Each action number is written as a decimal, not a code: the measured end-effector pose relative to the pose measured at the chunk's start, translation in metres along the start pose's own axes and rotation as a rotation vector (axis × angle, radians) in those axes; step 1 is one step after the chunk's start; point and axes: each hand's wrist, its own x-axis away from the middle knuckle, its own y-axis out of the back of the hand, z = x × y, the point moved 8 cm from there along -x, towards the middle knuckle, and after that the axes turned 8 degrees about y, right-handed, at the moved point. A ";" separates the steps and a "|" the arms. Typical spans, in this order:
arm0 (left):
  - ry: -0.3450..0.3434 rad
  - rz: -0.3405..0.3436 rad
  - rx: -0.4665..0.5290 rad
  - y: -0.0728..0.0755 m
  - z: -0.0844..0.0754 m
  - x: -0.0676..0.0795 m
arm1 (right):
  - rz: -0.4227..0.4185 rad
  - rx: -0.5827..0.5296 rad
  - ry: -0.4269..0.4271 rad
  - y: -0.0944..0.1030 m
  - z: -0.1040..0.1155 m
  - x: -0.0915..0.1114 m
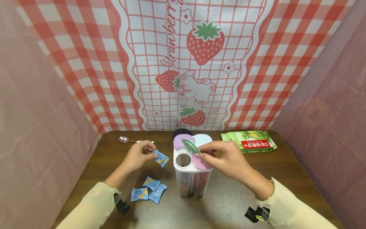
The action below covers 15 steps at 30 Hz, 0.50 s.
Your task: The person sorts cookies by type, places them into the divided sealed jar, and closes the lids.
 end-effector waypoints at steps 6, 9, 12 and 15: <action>-0.033 -0.046 0.047 0.022 -0.035 0.007 | -0.002 0.008 0.000 0.000 0.000 0.001; -0.049 -0.050 0.082 0.029 -0.053 0.012 | -0.002 0.004 0.001 0.000 0.000 0.000; -0.078 -0.057 0.108 0.034 -0.071 0.017 | -0.005 -0.003 0.006 0.000 0.001 0.000; -0.117 -0.066 0.131 0.038 -0.086 0.023 | -0.007 -0.010 0.008 0.000 0.001 -0.001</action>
